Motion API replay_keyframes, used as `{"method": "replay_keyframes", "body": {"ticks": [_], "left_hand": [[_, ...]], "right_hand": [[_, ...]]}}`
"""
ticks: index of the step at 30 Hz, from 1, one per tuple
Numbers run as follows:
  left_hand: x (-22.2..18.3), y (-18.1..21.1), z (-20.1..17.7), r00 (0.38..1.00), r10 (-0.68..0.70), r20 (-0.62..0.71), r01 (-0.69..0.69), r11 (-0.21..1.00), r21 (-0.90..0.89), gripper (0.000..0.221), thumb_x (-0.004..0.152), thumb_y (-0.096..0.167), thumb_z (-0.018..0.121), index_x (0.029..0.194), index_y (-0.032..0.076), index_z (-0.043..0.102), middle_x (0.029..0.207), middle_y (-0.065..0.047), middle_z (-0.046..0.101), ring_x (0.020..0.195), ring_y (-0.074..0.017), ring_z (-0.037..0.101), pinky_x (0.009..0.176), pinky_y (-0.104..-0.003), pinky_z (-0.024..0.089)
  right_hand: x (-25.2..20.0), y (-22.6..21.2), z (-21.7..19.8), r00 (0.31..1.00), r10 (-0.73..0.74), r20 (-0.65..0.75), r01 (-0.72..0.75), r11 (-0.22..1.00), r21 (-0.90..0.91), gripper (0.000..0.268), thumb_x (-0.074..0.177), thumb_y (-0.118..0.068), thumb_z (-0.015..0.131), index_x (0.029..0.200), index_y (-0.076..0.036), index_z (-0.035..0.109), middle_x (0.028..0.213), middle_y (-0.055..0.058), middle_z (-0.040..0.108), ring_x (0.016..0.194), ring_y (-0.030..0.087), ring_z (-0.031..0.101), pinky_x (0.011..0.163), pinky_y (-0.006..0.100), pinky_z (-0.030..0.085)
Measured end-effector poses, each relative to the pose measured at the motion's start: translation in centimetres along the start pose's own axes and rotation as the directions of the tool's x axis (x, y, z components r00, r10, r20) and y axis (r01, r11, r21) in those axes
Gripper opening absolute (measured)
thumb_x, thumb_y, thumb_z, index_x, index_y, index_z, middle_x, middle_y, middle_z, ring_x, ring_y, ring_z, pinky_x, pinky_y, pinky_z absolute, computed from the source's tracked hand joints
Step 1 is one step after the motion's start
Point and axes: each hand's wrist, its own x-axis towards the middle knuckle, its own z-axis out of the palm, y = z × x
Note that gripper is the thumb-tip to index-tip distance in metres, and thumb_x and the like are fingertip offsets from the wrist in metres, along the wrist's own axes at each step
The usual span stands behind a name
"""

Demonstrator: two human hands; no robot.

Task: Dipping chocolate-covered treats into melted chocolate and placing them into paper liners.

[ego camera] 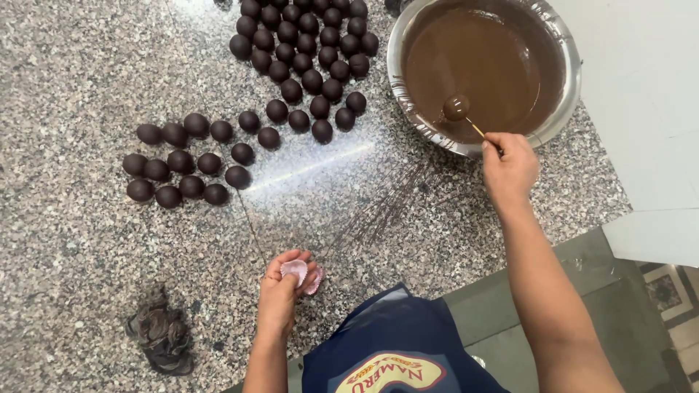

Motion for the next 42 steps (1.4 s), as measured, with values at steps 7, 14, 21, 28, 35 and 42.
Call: {"method": "replay_keyframes", "body": {"ticks": [7,14,21,28,35,42], "left_hand": [[0.2,-0.3,0.0,0.999,0.031,0.042,-0.032,0.999,0.012,0.021,0.094,0.001,0.057,0.113,-0.005,0.065,0.116,-0.016,0.074,0.092,-0.0237,0.075,0.08,-0.037,0.063],[0.2,0.1,1.1,0.995,0.058,0.087,-0.066,0.993,0.095,0.023,0.095,0.007,0.065,0.114,-0.004,0.072,0.097,-0.015,0.074,0.079,-0.0194,0.073,0.068,-0.03,0.059],[0.4,-0.1,1.3,0.997,0.031,0.072,-0.033,0.999,0.03,0.026,0.092,0.009,0.071,0.113,-0.004,0.072,0.088,-0.013,0.073,0.066,-0.0174,0.067,0.054,-0.026,0.049],[1.3,-0.4,1.7,0.999,0.021,0.048,-0.023,0.999,0.044,0.031,0.09,0.008,0.07,0.119,-0.001,0.072,0.097,-0.009,0.077,0.071,-0.0132,0.065,0.06,-0.025,0.052],[2.2,-1.0,1.8,0.992,-0.021,0.122,0.009,0.995,0.1,0.04,0.096,0.01,0.059,0.134,0.001,0.068,0.101,-0.011,0.076,0.069,-0.0156,0.058,0.056,-0.027,0.044],[1.7,-0.1,3.8,0.985,-0.118,0.128,0.118,0.993,0.002,0.044,0.086,0.0,0.048,0.128,0.0,0.061,0.126,-0.018,0.068,0.108,-0.0286,0.07,0.094,-0.041,0.06]], "right_hand": [[-0.6,-0.1,-0.3,0.999,0.033,-0.006,-0.033,0.999,-0.014,0.01,0.097,-0.011,0.075,0.106,-0.008,0.077,0.098,0.008,0.072,0.088,0.024,0.069,0.08,0.036,0.054],[-1.0,-0.1,-0.9,0.999,0.047,-0.007,-0.047,0.999,-0.007,0.01,0.096,-0.011,0.075,0.106,-0.007,0.077,0.099,0.009,0.072,0.089,0.025,0.07,0.08,0.036,0.054],[-1.5,0.3,-1.0,1.0,0.003,-0.018,-0.003,1.0,-0.011,0.011,0.096,-0.01,0.075,0.106,-0.008,0.077,0.099,0.01,0.071,0.091,0.027,0.07,0.082,0.038,0.054],[-1.8,-0.1,-1.3,0.999,-0.026,-0.029,0.024,0.998,-0.052,0.009,0.095,-0.009,0.076,0.104,-0.008,0.077,0.099,0.009,0.071,0.093,0.028,0.069,0.083,0.039,0.054],[-1.8,-1.0,-1.6,1.0,0.0,-0.021,0.0,1.0,-0.003,0.009,0.096,-0.011,0.075,0.104,-0.008,0.076,0.1,0.009,0.072,0.093,0.027,0.07,0.083,0.038,0.054],[-2.1,-0.5,-1.7,1.0,-0.02,-0.008,0.019,0.999,-0.028,0.01,0.096,-0.008,0.076,0.106,-0.007,0.077,0.101,0.01,0.072,0.094,0.027,0.069,0.084,0.039,0.054]]}}
